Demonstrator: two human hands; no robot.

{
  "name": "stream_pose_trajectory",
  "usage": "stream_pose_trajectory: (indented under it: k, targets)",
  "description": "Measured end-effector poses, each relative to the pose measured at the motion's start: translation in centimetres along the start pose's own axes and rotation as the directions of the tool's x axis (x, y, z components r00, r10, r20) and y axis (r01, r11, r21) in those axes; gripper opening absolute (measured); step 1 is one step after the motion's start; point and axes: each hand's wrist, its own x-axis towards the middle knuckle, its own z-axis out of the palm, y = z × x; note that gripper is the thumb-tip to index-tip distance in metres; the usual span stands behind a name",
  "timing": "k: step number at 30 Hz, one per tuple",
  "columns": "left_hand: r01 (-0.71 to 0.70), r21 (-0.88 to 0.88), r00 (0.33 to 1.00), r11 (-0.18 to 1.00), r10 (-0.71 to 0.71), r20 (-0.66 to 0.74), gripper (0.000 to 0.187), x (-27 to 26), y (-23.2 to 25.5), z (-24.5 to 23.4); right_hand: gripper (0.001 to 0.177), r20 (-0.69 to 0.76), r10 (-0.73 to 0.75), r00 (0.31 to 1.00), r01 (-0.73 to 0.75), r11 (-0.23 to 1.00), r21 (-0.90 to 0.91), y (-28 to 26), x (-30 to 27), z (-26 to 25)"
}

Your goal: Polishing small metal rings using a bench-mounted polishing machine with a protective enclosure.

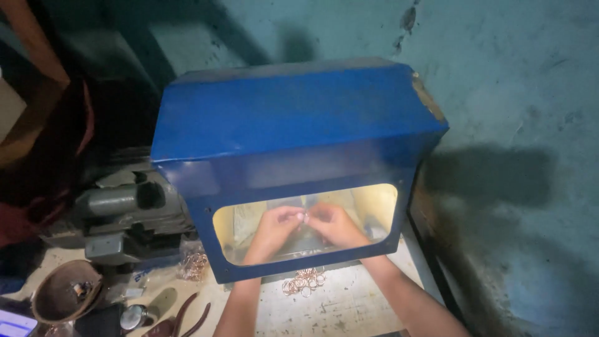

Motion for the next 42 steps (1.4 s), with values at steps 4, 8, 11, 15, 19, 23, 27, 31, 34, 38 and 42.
stream_pose_trajectory:
  k: [4,8,11,15,19,23,27,31,34,38,42]
  targets:
    - [-0.099,0.156,0.988,0.983,0.115,-0.099,0.021,0.2,0.0,-1.1,0.025,-0.014,0.0,1.0,0.001,1.0,0.01,1.4,1.9,0.8]
    - [-0.042,0.239,0.979,0.97,0.088,-0.185,0.02,-0.7,0.4,-0.8,0.03,-0.051,0.044,0.998,-0.043,0.999,0.013,2.2,1.7,1.4]
    - [-0.044,0.271,0.977,0.962,0.098,-0.188,0.02,-0.5,0.2,-0.2,0.03,-0.081,0.026,0.996,-0.024,0.999,0.032,2.4,1.7,1.5]
    - [-0.111,0.182,0.983,0.977,0.135,-0.123,0.02,-0.6,0.8,0.1,0.029,-0.086,-0.002,0.996,0.006,0.998,0.056,1.1,1.4,1.3]
    - [0.064,-0.046,0.997,0.997,-0.066,-0.035,0.028,-2.1,3.1,0.3,0.03,-0.092,0.034,0.995,-0.023,0.992,0.121,1.9,1.3,-0.2]
    - [0.146,-0.188,0.989,0.971,-0.146,0.012,0.036,-1.9,2.7,1.0,0.024,-0.054,0.099,0.994,-0.083,0.967,0.242,2.5,1.4,-0.6]
    - [0.126,-0.349,0.991,0.929,-0.134,0.002,0.042,-1.2,0.7,1.9,0.021,-0.077,0.141,0.987,-0.106,0.932,0.348,1.4,1.2,0.0]
    - [0.06,-0.377,0.997,0.924,-0.074,-0.023,0.039,0.6,-2.3,2.7,0.02,-0.069,0.145,0.987,-0.112,0.929,0.352,1.3,1.8,0.2]
    - [0.017,-0.387,0.996,0.922,-0.051,-0.078,0.04,-0.1,-0.5,3.1,0.014,-0.086,0.135,0.987,-0.096,0.93,0.355,0.7,1.8,0.6]
    - [0.0,-0.365,0.993,0.931,-0.043,-0.111,0.035,-0.7,0.8,3.3,0.014,-0.111,0.135,0.985,-0.088,0.933,0.349,0.0,1.8,0.9]
    - [-0.021,-0.395,0.989,0.919,-0.04,-0.146,0.031,-0.6,0.6,3.1,0.015,-0.13,0.129,0.983,-0.077,0.936,0.345,0.6,2.0,1.2]
